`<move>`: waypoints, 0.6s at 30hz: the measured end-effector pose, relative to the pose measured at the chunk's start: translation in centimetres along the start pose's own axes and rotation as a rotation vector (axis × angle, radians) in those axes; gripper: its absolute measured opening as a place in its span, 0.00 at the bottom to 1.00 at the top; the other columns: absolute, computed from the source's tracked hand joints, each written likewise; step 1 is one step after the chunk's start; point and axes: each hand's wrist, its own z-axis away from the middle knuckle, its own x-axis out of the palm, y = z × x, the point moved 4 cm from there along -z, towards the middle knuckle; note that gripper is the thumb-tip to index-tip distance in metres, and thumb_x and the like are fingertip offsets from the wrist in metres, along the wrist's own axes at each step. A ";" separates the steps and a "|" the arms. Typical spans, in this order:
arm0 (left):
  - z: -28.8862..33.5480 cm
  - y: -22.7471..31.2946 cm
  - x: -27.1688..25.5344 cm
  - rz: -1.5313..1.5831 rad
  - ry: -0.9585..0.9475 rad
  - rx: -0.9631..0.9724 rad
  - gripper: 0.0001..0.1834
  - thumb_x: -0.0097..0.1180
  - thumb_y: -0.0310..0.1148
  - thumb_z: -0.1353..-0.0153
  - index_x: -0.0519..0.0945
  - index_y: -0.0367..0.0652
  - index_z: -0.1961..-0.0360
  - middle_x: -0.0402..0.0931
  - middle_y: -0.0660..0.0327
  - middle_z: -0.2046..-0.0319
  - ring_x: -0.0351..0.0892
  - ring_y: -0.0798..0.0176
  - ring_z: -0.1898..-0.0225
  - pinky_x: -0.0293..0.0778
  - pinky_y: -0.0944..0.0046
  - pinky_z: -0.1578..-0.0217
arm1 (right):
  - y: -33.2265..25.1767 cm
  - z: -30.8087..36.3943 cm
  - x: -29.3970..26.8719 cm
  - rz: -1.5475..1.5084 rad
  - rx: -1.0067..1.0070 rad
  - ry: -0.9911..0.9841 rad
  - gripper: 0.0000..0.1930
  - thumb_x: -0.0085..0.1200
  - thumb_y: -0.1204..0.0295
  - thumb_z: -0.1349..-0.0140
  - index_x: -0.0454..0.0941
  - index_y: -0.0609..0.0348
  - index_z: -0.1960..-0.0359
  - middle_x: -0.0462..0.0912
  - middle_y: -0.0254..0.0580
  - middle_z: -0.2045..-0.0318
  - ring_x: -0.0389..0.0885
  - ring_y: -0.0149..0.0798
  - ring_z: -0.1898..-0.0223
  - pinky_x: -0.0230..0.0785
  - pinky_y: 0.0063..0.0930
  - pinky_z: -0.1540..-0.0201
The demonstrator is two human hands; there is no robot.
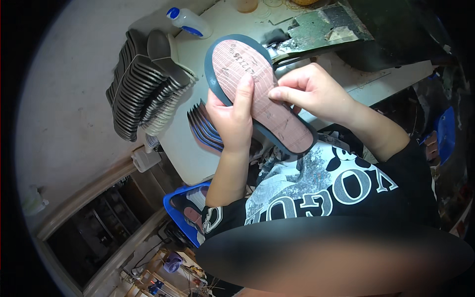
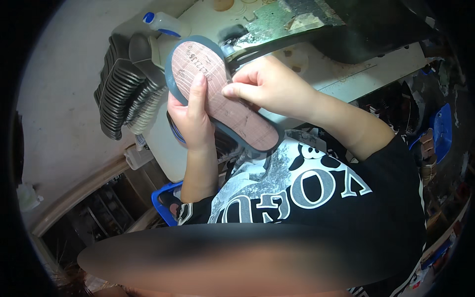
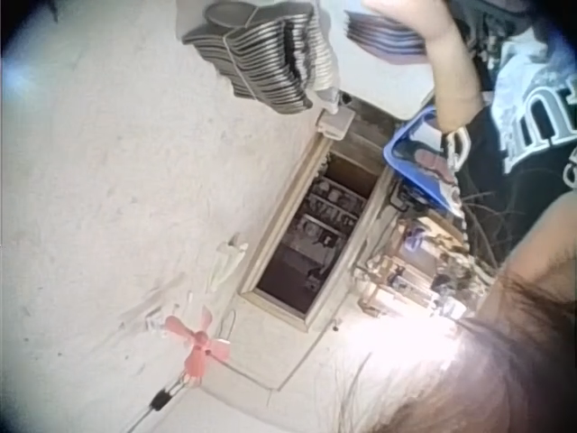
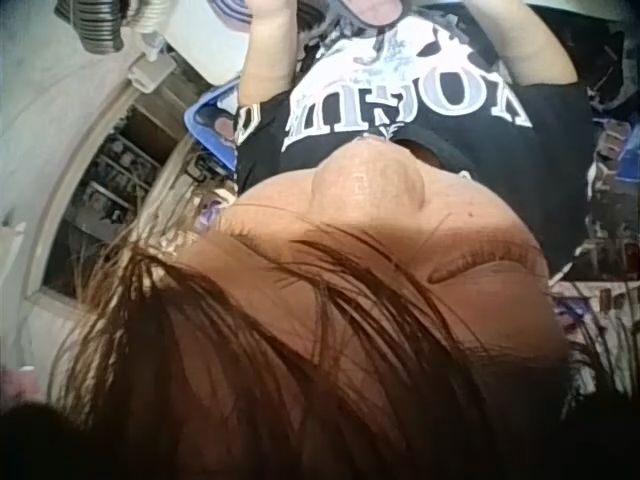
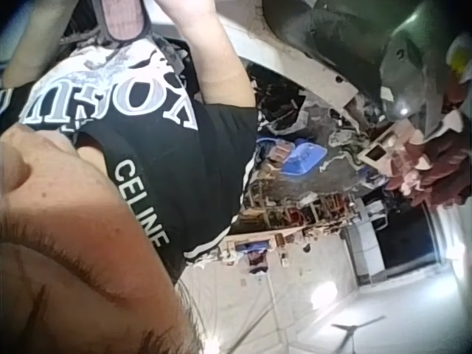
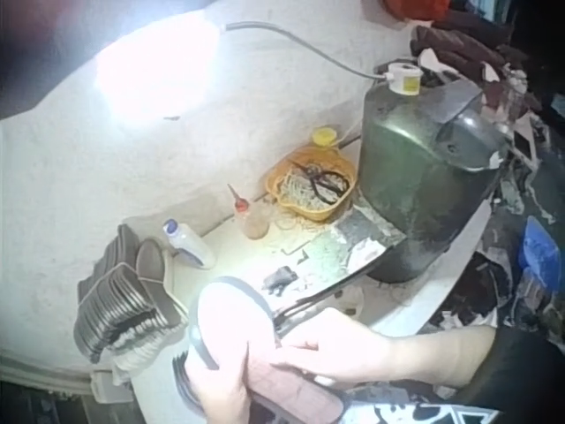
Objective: The recorder is inspecting and organizing shoe insoles in a workshop setting.
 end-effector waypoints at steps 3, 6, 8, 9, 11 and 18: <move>-1.3 -0.6 -0.7 0.022 0.068 -0.042 0.15 0.57 0.28 0.39 0.74 0.32 0.53 0.78 0.57 0.57 0.77 0.68 0.58 0.71 0.68 0.53 | -1.1 -0.4 -0.6 0.020 -0.027 0.148 0.12 0.57 0.65 0.37 0.81 0.61 0.74 0.76 0.26 0.80 0.71 0.18 0.77 0.65 0.15 0.76; -2.6 -2.0 -1.7 0.005 0.150 -0.075 0.14 0.57 0.29 0.38 0.75 0.32 0.55 0.77 0.56 0.57 0.78 0.67 0.59 0.71 0.69 0.55 | 0.1 -1.0 -1.3 -0.013 0.025 0.083 0.20 0.52 0.57 0.34 0.83 0.63 0.73 0.79 0.31 0.81 0.71 0.20 0.79 0.62 0.14 0.74; -2.9 -2.4 -1.6 0.063 0.176 -0.121 0.13 0.56 0.30 0.38 0.74 0.33 0.56 0.77 0.56 0.57 0.78 0.67 0.58 0.71 0.69 0.55 | 0.6 0.0 -0.3 -0.132 0.051 0.094 0.21 0.50 0.56 0.34 0.83 0.63 0.71 0.80 0.32 0.79 0.72 0.20 0.78 0.63 0.14 0.73; -3.3 -2.8 -1.2 0.131 0.181 -0.176 0.13 0.55 0.30 0.37 0.74 0.33 0.56 0.77 0.56 0.57 0.77 0.66 0.57 0.71 0.68 0.54 | 1.2 0.3 -0.3 -0.259 0.080 0.097 0.22 0.49 0.55 0.33 0.83 0.62 0.70 0.80 0.32 0.78 0.73 0.21 0.77 0.64 0.14 0.71; -3.6 -3.2 -1.0 0.192 0.189 -0.230 0.13 0.55 0.30 0.37 0.73 0.33 0.55 0.77 0.56 0.57 0.77 0.65 0.56 0.71 0.68 0.53 | 2.7 1.4 -0.9 -0.235 0.159 -0.097 0.18 0.53 0.58 0.36 0.81 0.64 0.68 0.82 0.34 0.74 0.77 0.23 0.74 0.70 0.15 0.67; -3.5 -2.8 -1.3 0.148 0.214 -0.219 0.17 0.52 0.33 0.36 0.73 0.31 0.51 0.78 0.53 0.56 0.79 0.61 0.57 0.75 0.64 0.54 | 2.7 3.8 -0.1 -0.345 0.173 -0.373 0.27 0.48 0.50 0.34 0.76 0.68 0.53 0.83 0.46 0.64 0.83 0.33 0.65 0.77 0.24 0.62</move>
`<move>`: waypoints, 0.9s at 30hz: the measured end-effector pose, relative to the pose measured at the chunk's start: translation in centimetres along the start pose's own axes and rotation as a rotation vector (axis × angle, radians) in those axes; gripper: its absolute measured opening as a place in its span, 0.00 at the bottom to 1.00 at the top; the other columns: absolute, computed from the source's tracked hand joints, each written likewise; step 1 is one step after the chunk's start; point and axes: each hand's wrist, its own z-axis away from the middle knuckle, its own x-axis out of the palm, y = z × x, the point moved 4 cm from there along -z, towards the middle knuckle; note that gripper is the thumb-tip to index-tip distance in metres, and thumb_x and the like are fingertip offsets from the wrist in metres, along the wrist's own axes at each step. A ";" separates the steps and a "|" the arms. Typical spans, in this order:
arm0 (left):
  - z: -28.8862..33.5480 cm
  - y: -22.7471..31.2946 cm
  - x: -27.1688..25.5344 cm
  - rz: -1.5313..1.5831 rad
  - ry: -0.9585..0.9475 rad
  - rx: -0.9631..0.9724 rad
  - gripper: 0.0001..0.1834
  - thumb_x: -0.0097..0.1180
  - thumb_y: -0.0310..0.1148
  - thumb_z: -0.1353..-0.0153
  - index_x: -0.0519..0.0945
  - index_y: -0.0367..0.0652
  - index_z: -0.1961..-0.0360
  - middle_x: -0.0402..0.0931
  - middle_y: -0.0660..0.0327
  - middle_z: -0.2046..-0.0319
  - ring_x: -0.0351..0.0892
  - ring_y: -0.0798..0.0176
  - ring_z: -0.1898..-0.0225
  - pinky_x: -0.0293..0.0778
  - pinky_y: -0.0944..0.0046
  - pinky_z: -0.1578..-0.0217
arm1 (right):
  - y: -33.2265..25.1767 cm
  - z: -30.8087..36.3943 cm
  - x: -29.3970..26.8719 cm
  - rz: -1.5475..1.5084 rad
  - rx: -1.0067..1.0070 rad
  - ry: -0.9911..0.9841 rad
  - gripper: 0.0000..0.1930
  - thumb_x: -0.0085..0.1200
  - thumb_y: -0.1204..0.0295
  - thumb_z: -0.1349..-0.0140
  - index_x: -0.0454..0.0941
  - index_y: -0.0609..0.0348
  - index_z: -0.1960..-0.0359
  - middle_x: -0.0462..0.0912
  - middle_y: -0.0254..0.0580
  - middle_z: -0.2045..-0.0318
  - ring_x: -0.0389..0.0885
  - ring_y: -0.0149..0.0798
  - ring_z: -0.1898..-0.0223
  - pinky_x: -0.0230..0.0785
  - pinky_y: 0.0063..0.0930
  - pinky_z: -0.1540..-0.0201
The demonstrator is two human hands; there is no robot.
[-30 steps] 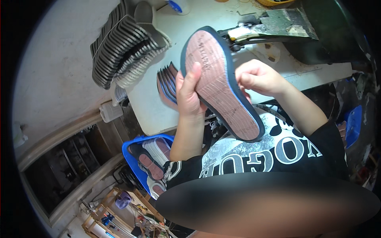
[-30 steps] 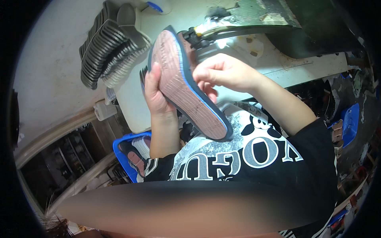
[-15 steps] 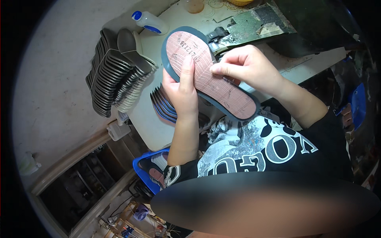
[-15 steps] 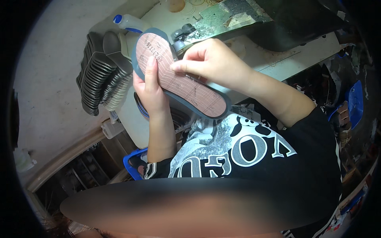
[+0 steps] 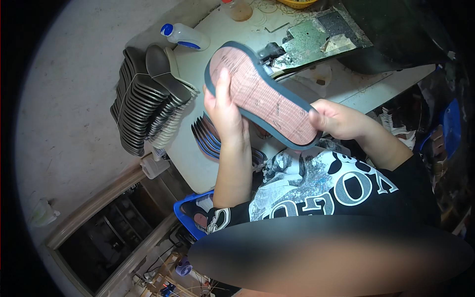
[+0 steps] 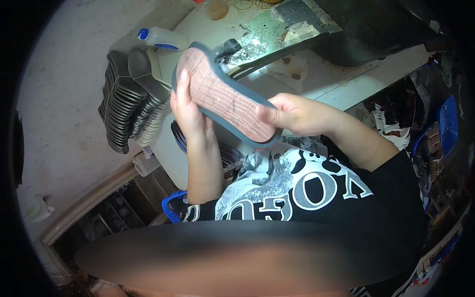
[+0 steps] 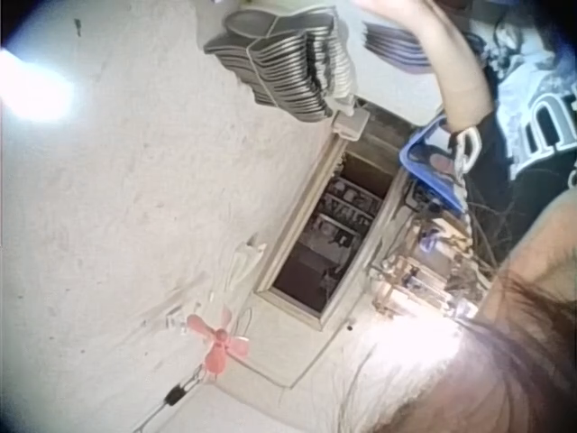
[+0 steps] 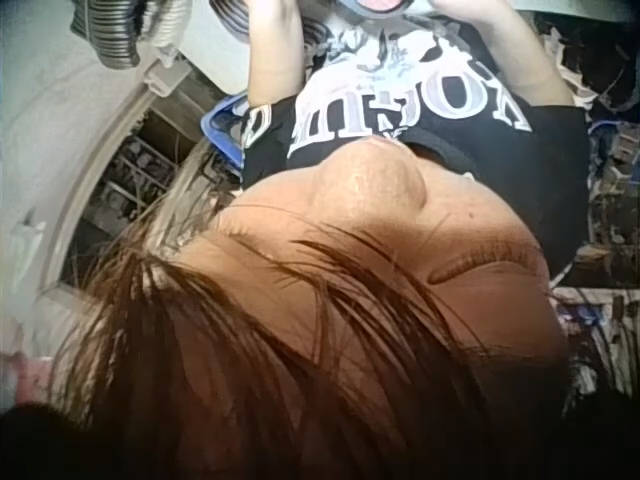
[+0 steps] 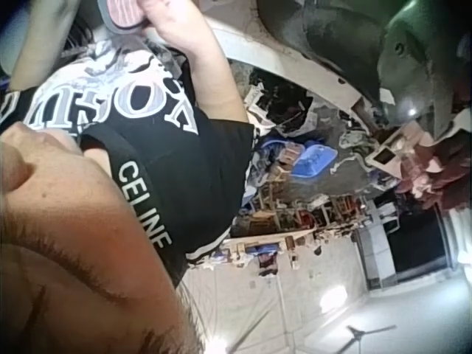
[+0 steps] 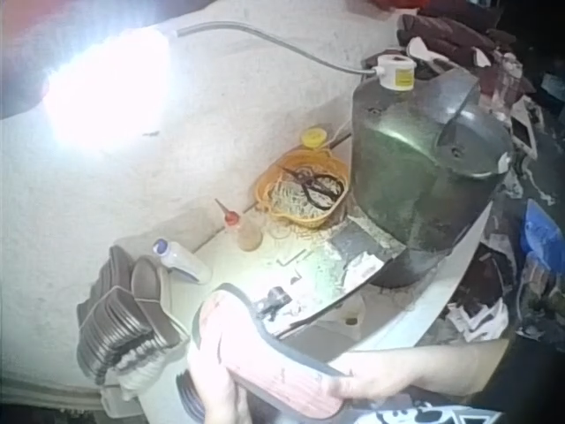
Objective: The recorder is inspecting and organizing shoe insoles in a workshop setting.
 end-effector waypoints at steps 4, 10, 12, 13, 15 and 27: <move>2.2 1.2 -1.3 0.121 -0.078 -0.049 0.21 0.45 0.38 0.32 0.72 0.29 0.48 0.78 0.50 0.57 0.81 0.59 0.59 0.78 0.63 0.58 | -0.8 -1.3 -1.0 -0.045 -0.150 0.134 0.33 0.32 0.45 0.30 0.75 0.64 0.47 0.80 0.44 0.53 0.77 0.33 0.51 0.68 0.28 0.47; 5.1 0.5 -0.3 0.173 -0.302 -0.177 0.16 0.50 0.30 0.35 0.72 0.34 0.48 0.78 0.55 0.56 0.80 0.65 0.60 0.76 0.66 0.57 | 0.5 -5.2 -0.3 -0.145 -0.199 -0.009 0.18 0.59 0.60 0.39 0.80 0.66 0.60 0.84 0.42 0.67 0.82 0.30 0.67 0.75 0.20 0.64; 5.1 0.6 -0.8 0.130 -0.296 -0.126 0.16 0.49 0.30 0.35 0.72 0.34 0.48 0.78 0.55 0.55 0.80 0.65 0.59 0.75 0.66 0.56 | -1.0 -5.1 -0.1 -0.136 -0.041 -0.018 0.17 0.63 0.62 0.43 0.81 0.67 0.64 0.83 0.43 0.70 0.81 0.30 0.72 0.75 0.21 0.70; 5.0 0.7 -1.1 0.086 -0.296 -0.081 0.16 0.49 0.30 0.35 0.72 0.34 0.48 0.77 0.55 0.55 0.79 0.65 0.58 0.75 0.66 0.55 | -2.1 -4.9 0.3 -0.095 -0.005 -0.023 0.16 0.62 0.62 0.42 0.82 0.66 0.68 0.83 0.41 0.74 0.80 0.29 0.76 0.75 0.20 0.73; 4.7 0.5 -1.4 0.059 -0.222 0.001 0.16 0.49 0.29 0.35 0.72 0.34 0.48 0.78 0.55 0.55 0.79 0.65 0.58 0.75 0.66 0.55 | -3.5 -4.7 0.4 -0.024 0.002 0.034 0.14 0.62 0.63 0.42 0.83 0.65 0.69 0.82 0.39 0.76 0.79 0.28 0.77 0.74 0.19 0.74; 1.2 -1.3 -0.8 -0.048 -0.107 0.099 0.13 0.58 0.29 0.39 0.75 0.32 0.56 0.65 0.65 0.58 0.73 0.69 0.56 0.69 0.68 0.52 | -6.4 -3.9 -1.6 0.647 -0.055 0.544 0.18 0.57 0.62 0.40 0.79 0.66 0.81 0.72 0.30 0.88 0.68 0.21 0.83 0.61 0.21 0.81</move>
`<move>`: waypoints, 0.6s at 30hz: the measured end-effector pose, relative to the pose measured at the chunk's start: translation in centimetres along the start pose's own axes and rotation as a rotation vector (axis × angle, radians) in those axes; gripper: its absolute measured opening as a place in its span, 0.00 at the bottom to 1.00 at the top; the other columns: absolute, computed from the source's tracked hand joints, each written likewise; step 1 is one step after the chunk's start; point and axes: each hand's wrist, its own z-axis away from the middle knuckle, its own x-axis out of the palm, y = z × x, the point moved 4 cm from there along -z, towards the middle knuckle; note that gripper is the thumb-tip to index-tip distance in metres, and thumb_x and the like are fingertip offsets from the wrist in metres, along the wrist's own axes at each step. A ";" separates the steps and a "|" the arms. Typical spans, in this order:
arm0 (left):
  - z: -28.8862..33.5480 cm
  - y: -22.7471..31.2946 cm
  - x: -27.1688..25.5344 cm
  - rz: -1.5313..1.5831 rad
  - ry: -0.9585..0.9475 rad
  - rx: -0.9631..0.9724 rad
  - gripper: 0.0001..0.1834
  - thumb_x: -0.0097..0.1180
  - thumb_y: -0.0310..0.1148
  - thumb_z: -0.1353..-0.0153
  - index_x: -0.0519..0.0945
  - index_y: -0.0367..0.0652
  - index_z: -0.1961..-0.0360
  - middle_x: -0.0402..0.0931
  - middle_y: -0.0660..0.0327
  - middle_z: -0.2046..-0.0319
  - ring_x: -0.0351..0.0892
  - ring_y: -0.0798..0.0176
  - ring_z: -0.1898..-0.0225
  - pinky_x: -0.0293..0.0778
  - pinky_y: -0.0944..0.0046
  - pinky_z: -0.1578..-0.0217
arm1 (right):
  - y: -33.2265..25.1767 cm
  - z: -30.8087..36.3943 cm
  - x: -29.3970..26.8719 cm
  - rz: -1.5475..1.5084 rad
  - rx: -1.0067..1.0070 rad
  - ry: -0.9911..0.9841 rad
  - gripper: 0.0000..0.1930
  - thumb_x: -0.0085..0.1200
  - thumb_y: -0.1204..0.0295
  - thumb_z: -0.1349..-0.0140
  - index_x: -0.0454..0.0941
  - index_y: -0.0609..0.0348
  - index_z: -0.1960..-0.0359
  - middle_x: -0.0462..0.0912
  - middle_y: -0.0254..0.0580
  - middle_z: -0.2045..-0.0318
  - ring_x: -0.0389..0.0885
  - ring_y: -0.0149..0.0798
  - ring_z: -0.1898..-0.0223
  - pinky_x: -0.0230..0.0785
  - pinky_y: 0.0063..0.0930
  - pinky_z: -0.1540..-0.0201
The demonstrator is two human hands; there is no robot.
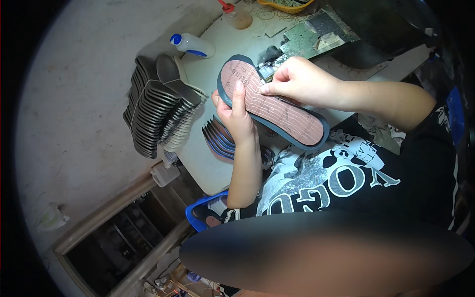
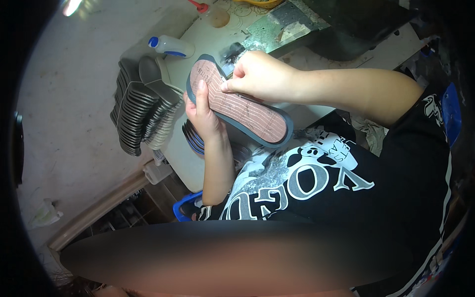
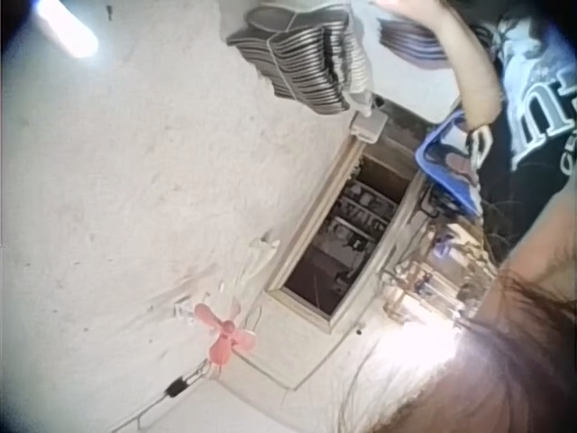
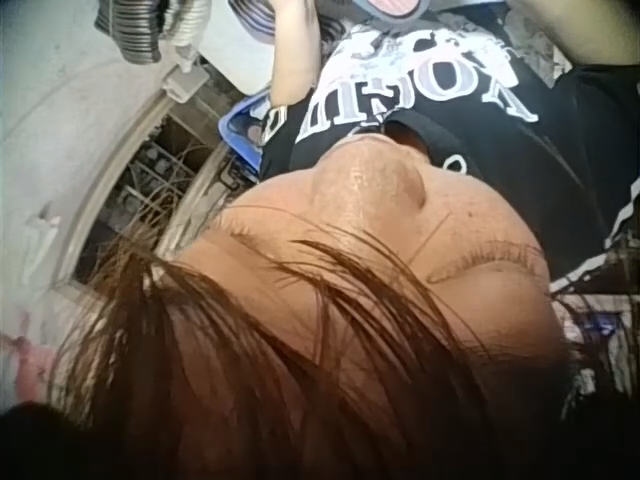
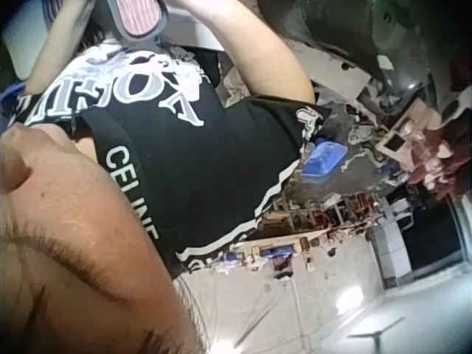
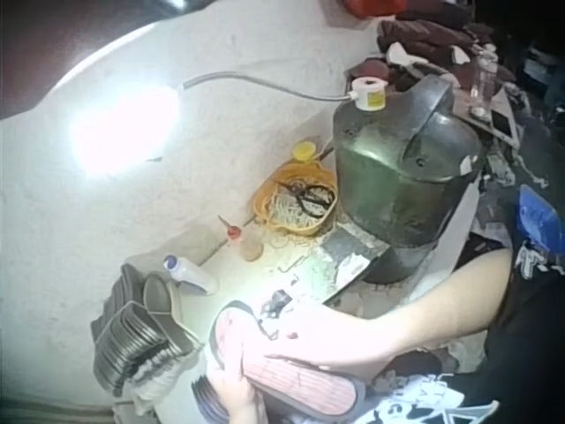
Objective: The recorder is inspecting and organizing shoe insoles in a workshop setting.
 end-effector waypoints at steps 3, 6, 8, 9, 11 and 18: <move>-1.1 -0.3 0.6 -0.047 0.040 0.034 0.12 0.58 0.29 0.39 0.75 0.31 0.58 0.65 0.64 0.59 0.73 0.68 0.56 0.70 0.68 0.54 | 0.9 -0.6 -0.5 0.076 -0.063 0.076 0.19 0.57 0.60 0.40 0.80 0.66 0.80 0.74 0.31 0.87 0.68 0.20 0.82 0.63 0.22 0.79; -1.8 -0.1 1.1 -0.039 0.042 0.020 0.13 0.57 0.29 0.39 0.75 0.31 0.57 0.65 0.64 0.59 0.74 0.68 0.57 0.70 0.69 0.55 | 1.3 -0.6 -0.7 -0.001 -0.091 0.134 0.19 0.58 0.59 0.40 0.81 0.65 0.78 0.76 0.32 0.86 0.68 0.21 0.82 0.63 0.21 0.78; -2.2 0.0 1.6 -0.044 0.030 -0.010 0.12 0.57 0.29 0.38 0.75 0.31 0.58 0.68 0.63 0.59 0.75 0.68 0.59 0.72 0.69 0.57 | 1.3 -0.4 -0.9 -0.025 -0.067 0.136 0.19 0.58 0.59 0.40 0.82 0.65 0.77 0.77 0.32 0.85 0.69 0.21 0.82 0.64 0.21 0.78; -2.4 0.0 1.9 -0.048 0.026 -0.009 0.12 0.57 0.29 0.38 0.75 0.31 0.58 0.68 0.63 0.59 0.75 0.68 0.59 0.72 0.69 0.57 | 1.2 -0.3 -1.1 -0.030 -0.069 0.139 0.19 0.58 0.59 0.40 0.82 0.65 0.77 0.77 0.32 0.85 0.69 0.21 0.82 0.64 0.21 0.78; -2.8 -0.3 2.4 0.007 0.014 -0.051 0.12 0.57 0.30 0.38 0.75 0.32 0.58 0.72 0.61 0.60 0.76 0.68 0.61 0.73 0.68 0.59 | 1.0 0.3 -1.7 0.002 -0.022 0.123 0.18 0.59 0.59 0.41 0.82 0.65 0.78 0.77 0.33 0.84 0.69 0.21 0.82 0.64 0.21 0.77; -3.7 -0.3 3.4 0.009 -0.006 -0.092 0.12 0.57 0.31 0.38 0.75 0.33 0.58 0.78 0.58 0.62 0.78 0.68 0.63 0.74 0.68 0.59 | 2.1 3.7 -1.2 -0.555 0.229 -0.077 0.12 0.63 0.68 0.45 0.80 0.68 0.70 0.83 0.40 0.73 0.80 0.25 0.75 0.72 0.19 0.69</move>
